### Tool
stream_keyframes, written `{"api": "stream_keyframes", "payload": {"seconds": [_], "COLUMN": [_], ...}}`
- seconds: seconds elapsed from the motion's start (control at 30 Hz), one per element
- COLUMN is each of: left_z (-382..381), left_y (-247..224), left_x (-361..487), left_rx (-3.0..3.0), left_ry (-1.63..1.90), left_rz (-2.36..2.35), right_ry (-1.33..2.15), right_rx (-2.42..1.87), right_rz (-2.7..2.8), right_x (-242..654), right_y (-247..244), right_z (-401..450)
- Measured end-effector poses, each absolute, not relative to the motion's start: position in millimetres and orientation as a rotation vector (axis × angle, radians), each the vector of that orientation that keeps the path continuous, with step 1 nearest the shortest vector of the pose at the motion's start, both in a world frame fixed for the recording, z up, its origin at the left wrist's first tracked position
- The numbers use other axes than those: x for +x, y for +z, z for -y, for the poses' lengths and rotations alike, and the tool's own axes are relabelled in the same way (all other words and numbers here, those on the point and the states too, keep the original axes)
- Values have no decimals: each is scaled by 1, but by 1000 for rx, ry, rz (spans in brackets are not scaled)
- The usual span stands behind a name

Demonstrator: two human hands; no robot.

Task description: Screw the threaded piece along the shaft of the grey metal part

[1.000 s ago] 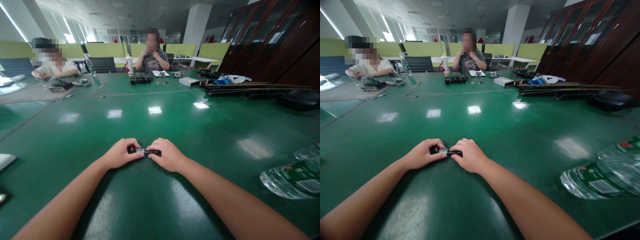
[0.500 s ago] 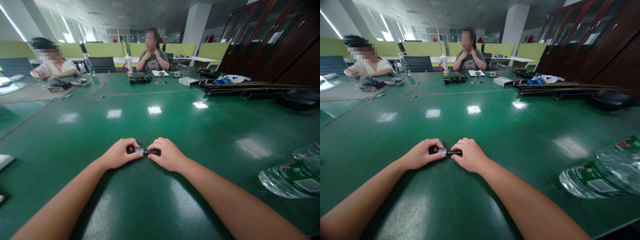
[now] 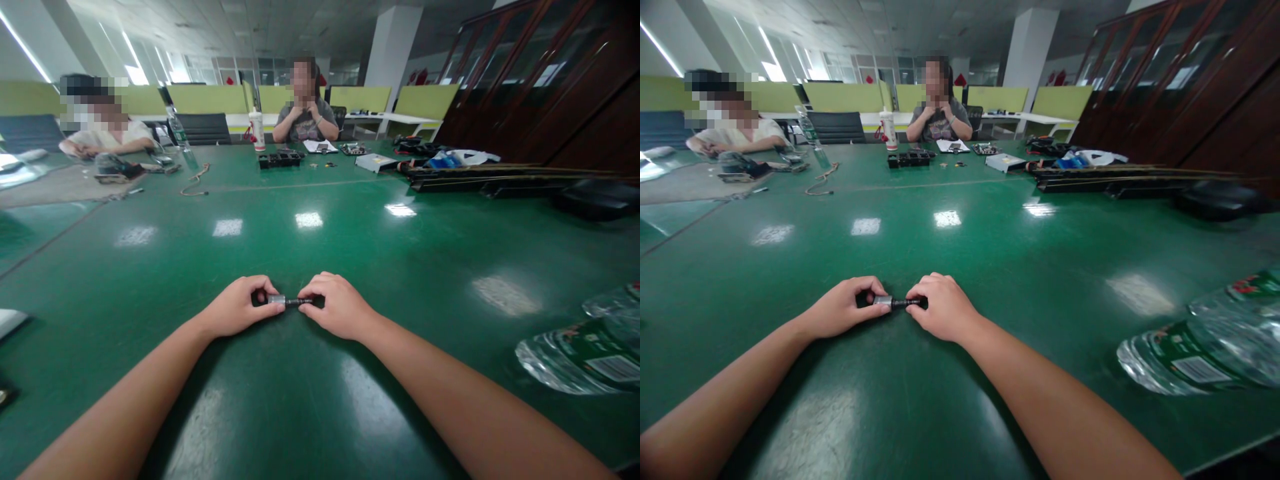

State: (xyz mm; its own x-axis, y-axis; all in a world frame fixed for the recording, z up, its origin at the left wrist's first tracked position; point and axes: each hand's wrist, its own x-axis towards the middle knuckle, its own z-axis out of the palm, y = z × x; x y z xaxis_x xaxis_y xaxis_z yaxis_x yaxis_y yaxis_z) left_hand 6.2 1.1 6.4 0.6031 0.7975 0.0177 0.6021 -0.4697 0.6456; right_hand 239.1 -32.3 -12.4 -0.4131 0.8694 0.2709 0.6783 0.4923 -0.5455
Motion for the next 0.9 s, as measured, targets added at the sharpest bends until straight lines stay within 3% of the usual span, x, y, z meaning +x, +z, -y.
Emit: {"api": "stream_keyframes", "payload": {"seconds": [0.4,0.9], "left_z": [-2,-4], "left_y": [4,1], "left_x": [5,3], "left_rx": [2223,2228], "left_ry": [442,438], "left_rz": [-1131,-1139], "right_ry": [315,540], "right_rx": [-1652,-1389], "right_rz": [2067,2100], "right_x": [259,252], "right_y": [-6,-9], "right_z": [28,27]}}
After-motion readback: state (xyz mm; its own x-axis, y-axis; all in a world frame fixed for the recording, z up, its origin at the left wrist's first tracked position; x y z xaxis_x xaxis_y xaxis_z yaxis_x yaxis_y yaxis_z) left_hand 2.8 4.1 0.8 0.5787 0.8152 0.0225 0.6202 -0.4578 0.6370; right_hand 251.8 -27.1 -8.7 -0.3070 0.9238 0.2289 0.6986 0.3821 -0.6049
